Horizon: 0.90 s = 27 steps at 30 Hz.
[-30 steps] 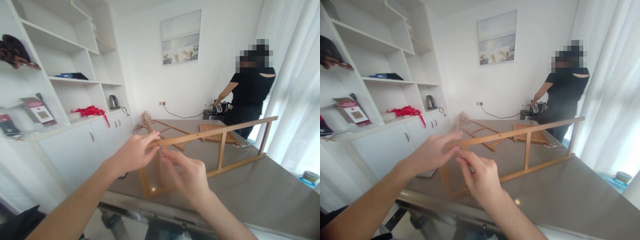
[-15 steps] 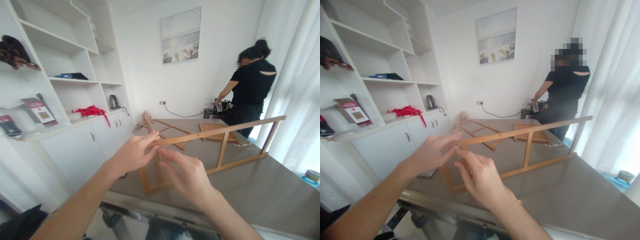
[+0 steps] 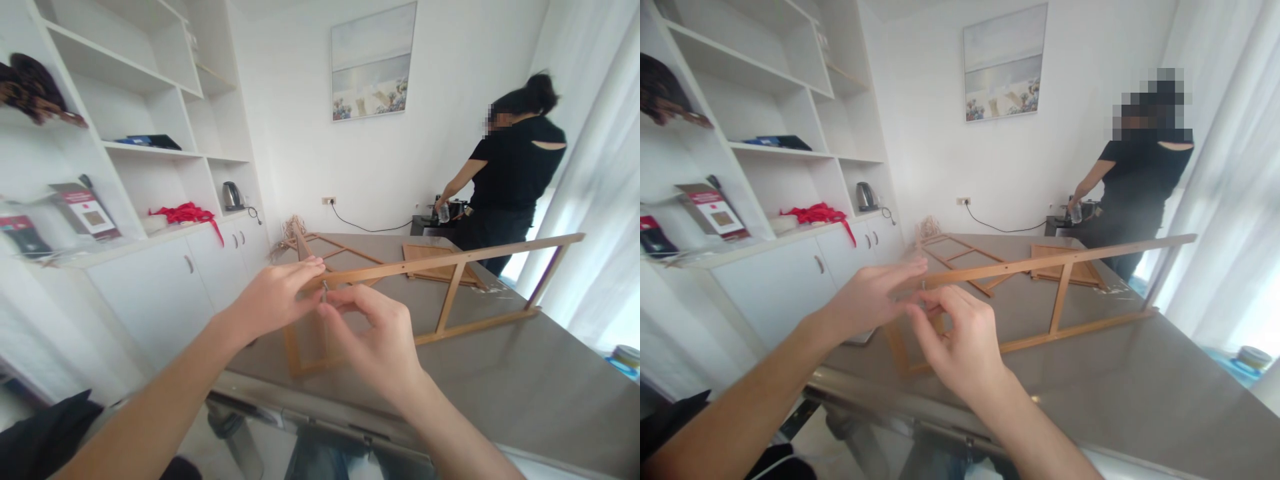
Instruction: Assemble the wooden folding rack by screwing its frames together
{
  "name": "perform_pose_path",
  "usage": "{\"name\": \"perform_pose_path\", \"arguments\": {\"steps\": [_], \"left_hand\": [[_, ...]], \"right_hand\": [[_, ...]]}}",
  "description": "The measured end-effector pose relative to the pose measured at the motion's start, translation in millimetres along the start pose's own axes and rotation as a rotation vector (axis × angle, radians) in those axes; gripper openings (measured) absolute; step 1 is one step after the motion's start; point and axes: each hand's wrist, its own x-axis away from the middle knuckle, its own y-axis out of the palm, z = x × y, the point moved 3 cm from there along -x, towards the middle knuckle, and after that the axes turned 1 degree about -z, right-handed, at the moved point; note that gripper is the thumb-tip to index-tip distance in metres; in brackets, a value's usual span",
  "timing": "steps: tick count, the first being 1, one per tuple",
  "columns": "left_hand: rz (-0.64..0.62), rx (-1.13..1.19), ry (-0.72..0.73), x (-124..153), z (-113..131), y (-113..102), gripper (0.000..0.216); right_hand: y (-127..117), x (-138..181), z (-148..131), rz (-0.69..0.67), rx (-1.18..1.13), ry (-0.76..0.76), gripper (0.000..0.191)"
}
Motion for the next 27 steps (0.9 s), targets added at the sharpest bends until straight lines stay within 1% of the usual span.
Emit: {"name": "perform_pose_path", "arguments": {"steps": [5, 8, 10, 12, 16, 19, 23, 27], "left_hand": [[-0.008, -0.018, -0.013, -1.1, -1.0, 3.2, 0.033], [-0.018, -0.018, -0.016, -2.2, -0.2, 4.4, 0.029], [-0.034, -0.015, -0.022, -2.4, 0.2, 4.5, 0.027], [-0.032, -0.018, -0.021, -2.1, 0.3, 3.9, 0.026], [0.0, -0.028, -0.008, -0.6, -0.6, 3.1, 0.025], [0.022, -0.033, -0.001, -0.3, -1.9, 4.2, 0.024], [0.024, -0.052, 0.021, -1.0, -2.8, 5.3, 0.025], [0.008, -0.062, 0.038, -1.2, -2.9, 4.3, 0.026]], "right_hand": [[2.0, -1.1, 5.5, -0.03, -0.183, 0.148, 0.007], [2.7, -0.9, 8.9, -0.02, -0.236, 0.165, 0.011], [2.3, -0.3, 9.9, -0.009, -0.235, 0.132, 0.015], [0.7, 0.4, 9.7, 0.005, -0.174, 0.064, 0.015], [-4.6, 1.2, 6.3, 0.059, 0.084, -0.162, 0.009], [-7.8, 1.3, 5.0, 0.092, 0.179, -0.279, 0.004], [-10.4, 1.6, 5.1, 0.144, 0.223, -0.305, 0.005], [-8.5, 3.4, 5.3, 0.146, 0.245, -0.308, 0.009]]}}
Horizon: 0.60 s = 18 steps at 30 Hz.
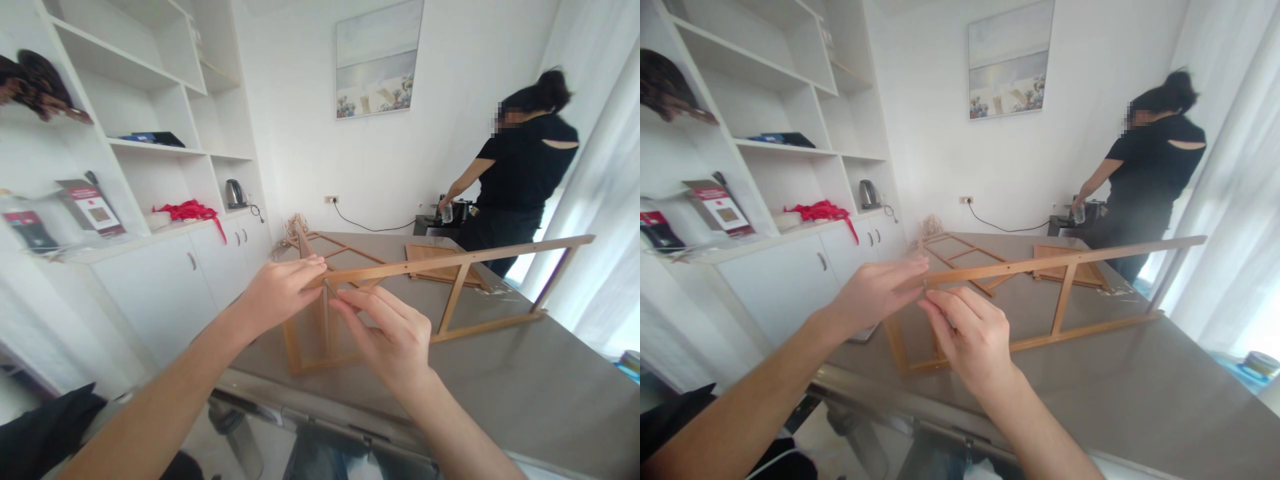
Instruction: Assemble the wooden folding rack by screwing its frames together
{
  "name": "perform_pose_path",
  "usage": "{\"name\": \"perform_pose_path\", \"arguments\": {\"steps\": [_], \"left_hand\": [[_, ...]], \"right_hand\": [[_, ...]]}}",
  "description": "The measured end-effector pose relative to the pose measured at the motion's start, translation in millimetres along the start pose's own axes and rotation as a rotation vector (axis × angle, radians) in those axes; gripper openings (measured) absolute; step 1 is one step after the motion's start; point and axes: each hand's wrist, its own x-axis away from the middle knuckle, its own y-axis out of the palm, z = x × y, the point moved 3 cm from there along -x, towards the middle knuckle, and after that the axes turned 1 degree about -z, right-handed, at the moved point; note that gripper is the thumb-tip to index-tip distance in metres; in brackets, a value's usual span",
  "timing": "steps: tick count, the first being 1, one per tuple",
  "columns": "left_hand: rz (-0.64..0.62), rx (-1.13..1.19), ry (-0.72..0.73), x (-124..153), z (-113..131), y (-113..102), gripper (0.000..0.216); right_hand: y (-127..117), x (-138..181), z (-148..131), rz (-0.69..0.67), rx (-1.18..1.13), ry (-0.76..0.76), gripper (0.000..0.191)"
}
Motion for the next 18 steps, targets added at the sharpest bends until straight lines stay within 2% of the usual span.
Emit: {"name": "perform_pose_path", "arguments": {"steps": [5, 10, 18], "left_hand": [[-0.038, 0.009, -0.01, -0.3, -0.2, -1.4, 0.026], [-0.058, 0.018, -0.016, 0.1, 0.1, -1.5, 0.027], [-0.059, 0.021, -0.04, 1.3, 0.2, -1.1, 0.028]], "right_hand": [[3.3, 4.6, 0.1, -0.019, 0.074, 0.011, 0.004], [5.0, 6.4, 1.0, -0.058, 0.005, 0.025, 0.007], [-1.7, 4.2, -4.5, -0.285, -0.133, 0.115, 0.027]]}}
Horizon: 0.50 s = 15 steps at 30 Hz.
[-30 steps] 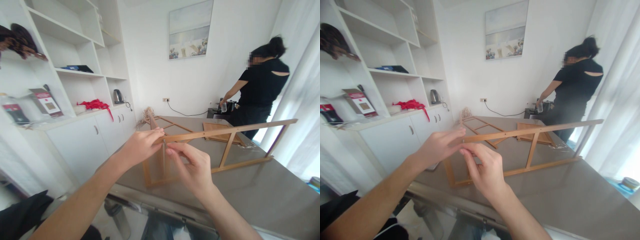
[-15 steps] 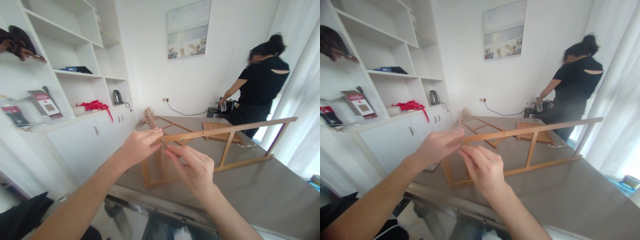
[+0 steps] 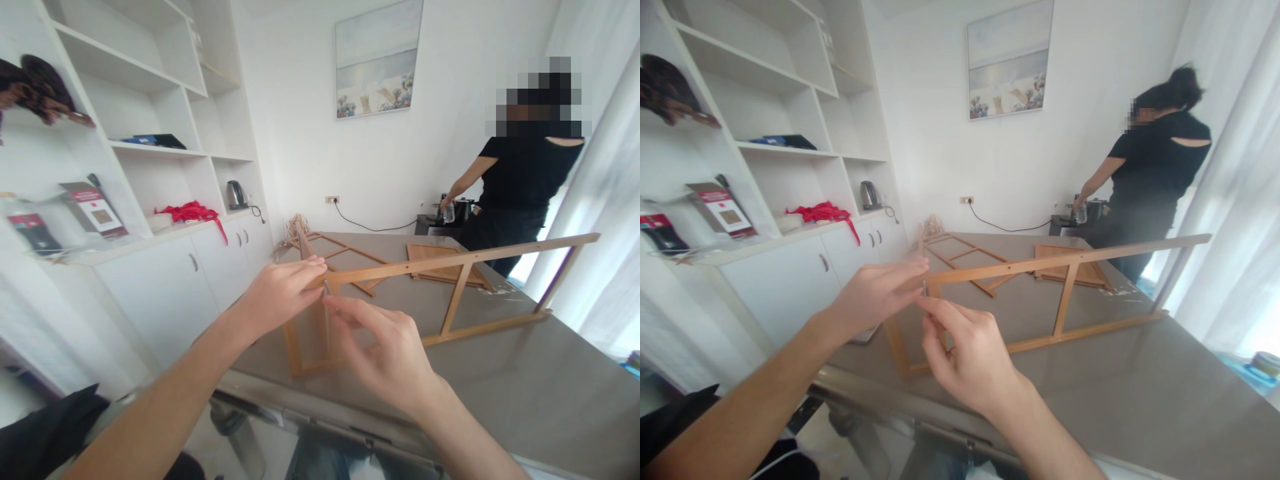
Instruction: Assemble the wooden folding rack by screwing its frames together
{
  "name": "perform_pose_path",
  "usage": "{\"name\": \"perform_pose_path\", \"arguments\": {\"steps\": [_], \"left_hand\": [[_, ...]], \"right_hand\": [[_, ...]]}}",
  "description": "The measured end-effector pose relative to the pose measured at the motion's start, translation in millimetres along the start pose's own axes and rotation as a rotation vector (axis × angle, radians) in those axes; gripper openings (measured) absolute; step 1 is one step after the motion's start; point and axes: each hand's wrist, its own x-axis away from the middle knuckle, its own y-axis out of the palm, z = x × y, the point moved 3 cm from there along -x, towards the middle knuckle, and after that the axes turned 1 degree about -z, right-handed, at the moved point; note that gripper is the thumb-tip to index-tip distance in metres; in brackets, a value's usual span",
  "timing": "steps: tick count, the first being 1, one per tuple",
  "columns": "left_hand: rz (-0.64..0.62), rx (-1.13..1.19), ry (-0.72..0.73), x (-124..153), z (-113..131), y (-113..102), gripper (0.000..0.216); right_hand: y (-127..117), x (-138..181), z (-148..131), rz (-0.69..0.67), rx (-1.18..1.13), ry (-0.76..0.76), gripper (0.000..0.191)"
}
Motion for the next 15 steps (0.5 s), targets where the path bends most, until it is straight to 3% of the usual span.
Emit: {"name": "perform_pose_path", "arguments": {"steps": [5, 15], "left_hand": [[-0.006, -0.01, 0.01, -1.0, 0.7, -1.0, 0.028], [-0.027, -0.052, 0.037, -4.0, 1.5, -4.2, 0.025]], "right_hand": [[-1.9, 0.8, 3.1, -0.09, -0.014, 0.026, 0.03], [3.6, -9.1, -3.5, 0.098, 0.093, -0.048, 0.011]]}}
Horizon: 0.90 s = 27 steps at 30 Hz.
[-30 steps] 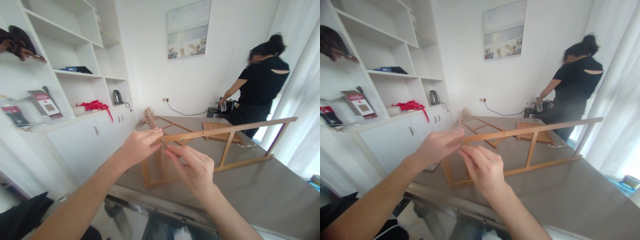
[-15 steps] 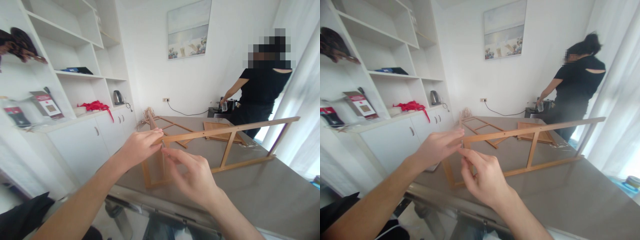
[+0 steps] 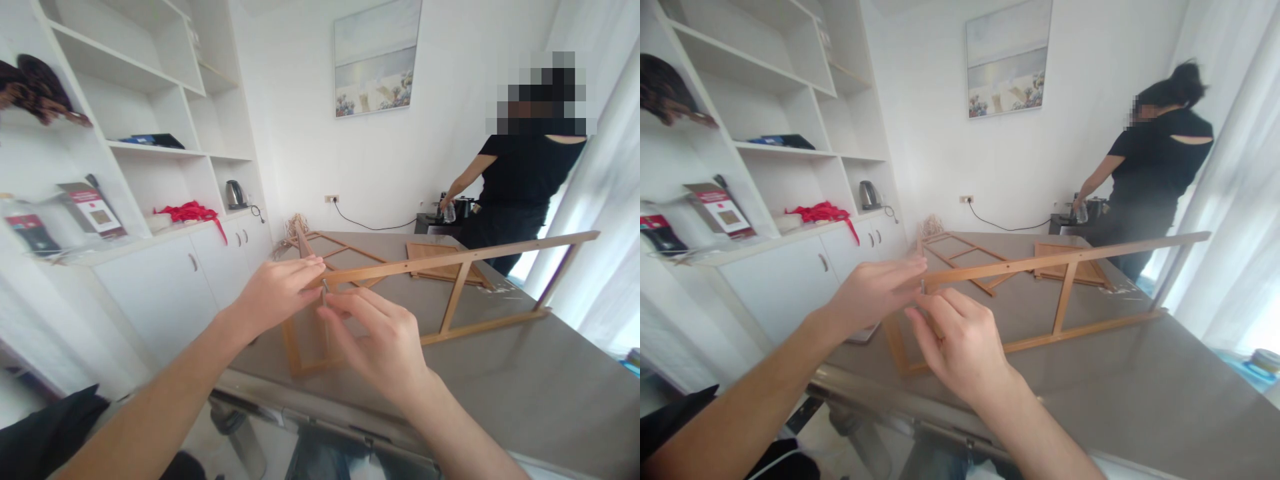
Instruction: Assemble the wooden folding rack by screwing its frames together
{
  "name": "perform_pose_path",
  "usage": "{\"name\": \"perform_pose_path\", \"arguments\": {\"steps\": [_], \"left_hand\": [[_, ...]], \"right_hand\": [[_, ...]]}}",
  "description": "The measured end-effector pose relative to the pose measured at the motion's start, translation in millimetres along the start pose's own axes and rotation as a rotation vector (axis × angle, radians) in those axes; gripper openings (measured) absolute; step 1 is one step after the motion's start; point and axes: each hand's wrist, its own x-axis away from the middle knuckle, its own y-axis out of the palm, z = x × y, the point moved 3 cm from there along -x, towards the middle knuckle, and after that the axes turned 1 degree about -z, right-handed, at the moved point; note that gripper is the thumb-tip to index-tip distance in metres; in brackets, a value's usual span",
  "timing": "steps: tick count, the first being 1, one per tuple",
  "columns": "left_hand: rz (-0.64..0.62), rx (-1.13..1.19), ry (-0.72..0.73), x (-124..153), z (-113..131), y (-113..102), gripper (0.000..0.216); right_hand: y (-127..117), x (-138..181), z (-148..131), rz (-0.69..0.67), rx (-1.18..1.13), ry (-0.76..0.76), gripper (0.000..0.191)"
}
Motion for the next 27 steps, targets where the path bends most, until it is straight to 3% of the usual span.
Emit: {"name": "perform_pose_path", "arguments": {"steps": [9, 17, 27], "left_hand": [[0.063, -0.096, 0.113, -2.3, 1.4, 0.4, 0.032], [0.045, -0.144, 0.192, -0.8, -3.1, 3.0, 0.028], [0.118, -0.169, 0.24, -3.4, -0.3, 3.4, 0.021]], "right_hand": [[5.8, -2.7, 2.0, 0.117, -0.099, 0.083, 0.013], [1.5, 1.3, 5.7, 0.111, -0.096, 0.072, 0.013], [-1.6, 1.8, 6.8, 0.123, -0.07, 0.005, 0.015]]}}
